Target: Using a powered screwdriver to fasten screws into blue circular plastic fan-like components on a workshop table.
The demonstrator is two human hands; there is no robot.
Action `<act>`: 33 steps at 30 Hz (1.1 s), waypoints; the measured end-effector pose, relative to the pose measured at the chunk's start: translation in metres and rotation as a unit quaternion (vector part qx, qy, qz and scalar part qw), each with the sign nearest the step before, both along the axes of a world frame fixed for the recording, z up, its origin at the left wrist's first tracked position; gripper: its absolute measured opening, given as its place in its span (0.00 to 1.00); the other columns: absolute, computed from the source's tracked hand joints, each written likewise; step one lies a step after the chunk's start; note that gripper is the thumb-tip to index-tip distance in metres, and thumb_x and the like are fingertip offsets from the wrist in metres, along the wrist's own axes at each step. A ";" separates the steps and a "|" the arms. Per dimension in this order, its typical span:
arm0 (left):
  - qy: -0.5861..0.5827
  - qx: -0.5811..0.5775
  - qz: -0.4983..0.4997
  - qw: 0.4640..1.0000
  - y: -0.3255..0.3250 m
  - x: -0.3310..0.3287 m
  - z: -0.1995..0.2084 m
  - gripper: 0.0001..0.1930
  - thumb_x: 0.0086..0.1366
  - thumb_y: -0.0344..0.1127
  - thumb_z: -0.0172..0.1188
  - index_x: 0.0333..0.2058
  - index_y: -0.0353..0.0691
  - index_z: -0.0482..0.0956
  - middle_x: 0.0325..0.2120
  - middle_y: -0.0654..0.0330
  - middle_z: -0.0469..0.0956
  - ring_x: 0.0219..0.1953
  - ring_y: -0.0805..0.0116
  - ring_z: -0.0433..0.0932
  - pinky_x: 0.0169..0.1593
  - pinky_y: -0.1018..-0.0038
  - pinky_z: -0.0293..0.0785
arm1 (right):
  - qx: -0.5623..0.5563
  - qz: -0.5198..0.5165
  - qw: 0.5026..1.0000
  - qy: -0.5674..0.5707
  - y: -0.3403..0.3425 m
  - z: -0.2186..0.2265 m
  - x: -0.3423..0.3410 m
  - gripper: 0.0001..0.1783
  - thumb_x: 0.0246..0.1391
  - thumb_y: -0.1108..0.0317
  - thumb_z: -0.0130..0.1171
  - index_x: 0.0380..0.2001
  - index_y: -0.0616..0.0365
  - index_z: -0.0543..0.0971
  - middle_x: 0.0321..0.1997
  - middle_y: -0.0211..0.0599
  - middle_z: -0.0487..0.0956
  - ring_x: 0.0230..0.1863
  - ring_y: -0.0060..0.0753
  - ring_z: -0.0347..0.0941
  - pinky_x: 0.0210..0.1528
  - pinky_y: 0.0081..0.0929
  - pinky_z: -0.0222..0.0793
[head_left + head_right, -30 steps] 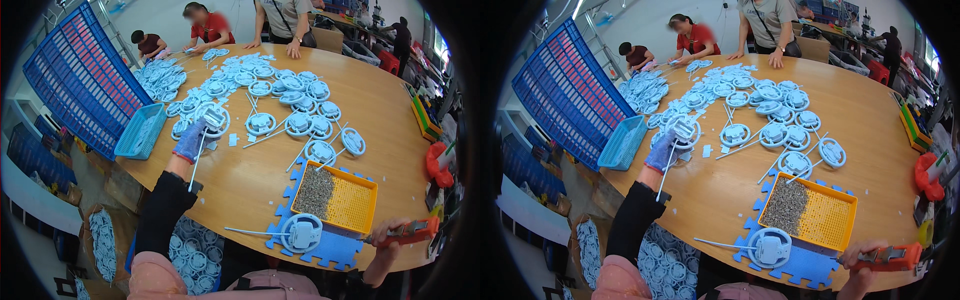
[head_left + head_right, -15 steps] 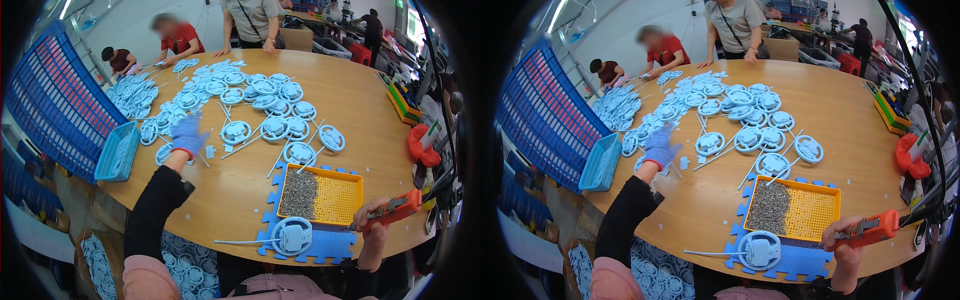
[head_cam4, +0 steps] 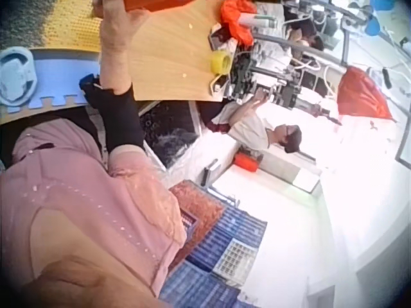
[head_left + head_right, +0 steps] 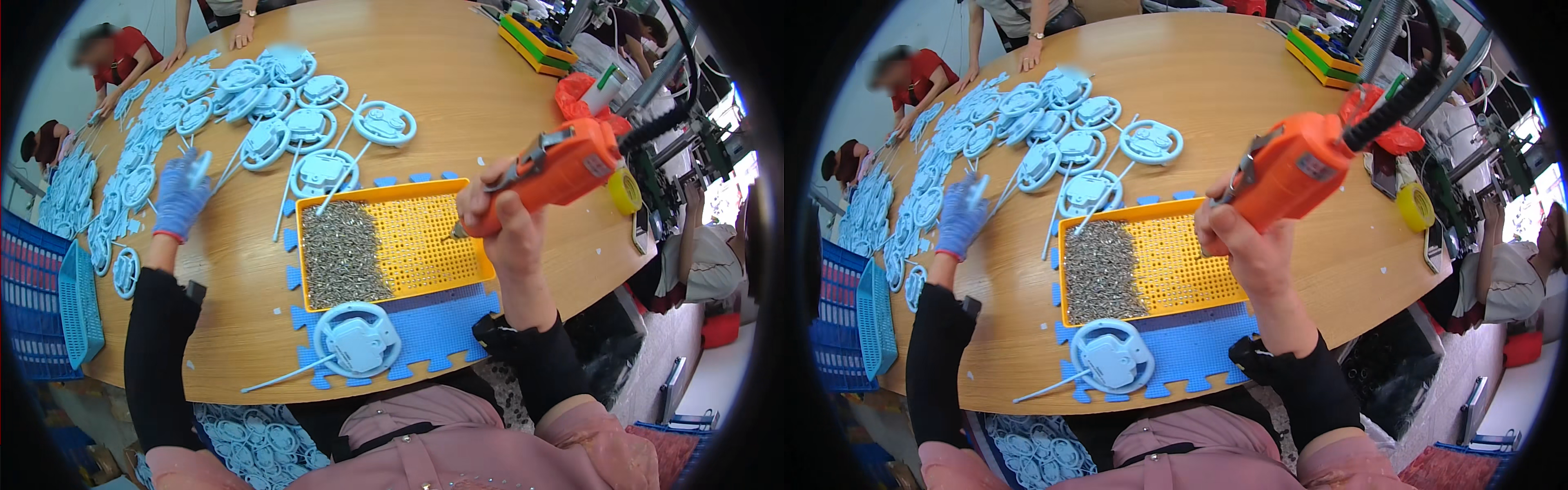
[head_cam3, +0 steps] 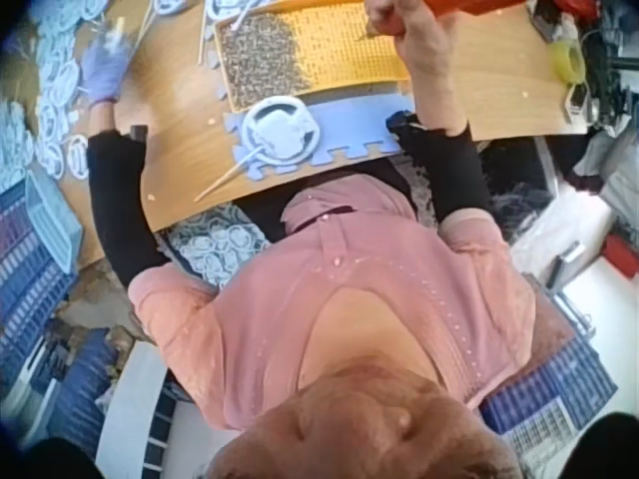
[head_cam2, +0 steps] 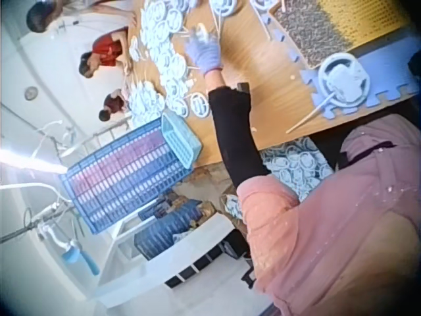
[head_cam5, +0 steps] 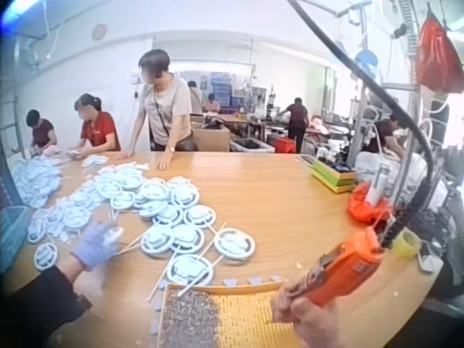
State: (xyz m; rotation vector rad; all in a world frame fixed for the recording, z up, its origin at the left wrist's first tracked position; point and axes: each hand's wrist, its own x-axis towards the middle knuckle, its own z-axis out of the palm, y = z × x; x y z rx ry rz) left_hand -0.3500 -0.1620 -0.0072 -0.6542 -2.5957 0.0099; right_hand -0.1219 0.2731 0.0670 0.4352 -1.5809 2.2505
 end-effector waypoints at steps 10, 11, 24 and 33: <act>-0.084 0.001 0.142 0.986 0.095 0.270 0.087 0.32 0.46 0.32 0.67 0.53 0.39 0.70 0.42 0.48 0.70 0.43 0.50 0.71 0.46 0.64 0.70 | -0.029 -0.029 0.999 -0.010 -0.005 -0.014 -0.009 0.20 0.52 0.54 0.63 0.38 0.55 0.69 0.25 0.30 0.71 0.25 0.26 0.67 0.31 0.26 0.64; -0.132 0.025 0.176 0.975 0.091 0.280 0.070 0.34 0.45 0.33 0.69 0.54 0.39 0.70 0.43 0.47 0.70 0.45 0.50 0.71 0.47 0.64 0.71 | -0.034 -0.025 0.999 -0.009 -0.007 -0.016 -0.011 0.20 0.52 0.54 0.64 0.38 0.55 0.69 0.25 0.30 0.72 0.25 0.26 0.68 0.31 0.26 0.64; -0.209 0.282 -0.002 0.936 0.191 0.337 0.031 0.39 0.38 0.51 0.73 0.48 0.36 0.72 0.41 0.50 0.70 0.43 0.50 0.68 0.46 0.56 0.64 | -0.018 -0.013 1.000 -0.005 -0.005 -0.026 -0.015 0.16 0.54 0.57 0.62 0.35 0.55 0.69 0.25 0.30 0.71 0.25 0.26 0.68 0.31 0.25 0.64; -0.193 0.223 -0.008 0.956 0.219 0.334 0.033 0.37 0.39 0.52 0.73 0.47 0.38 0.74 0.44 0.49 0.71 0.49 0.49 0.69 0.54 0.55 0.60 | 0.033 0.022 0.997 0.063 -0.019 0.029 0.034 0.26 0.52 0.44 0.60 0.39 0.55 0.69 0.24 0.29 0.69 0.24 0.24 0.67 0.31 0.25 0.64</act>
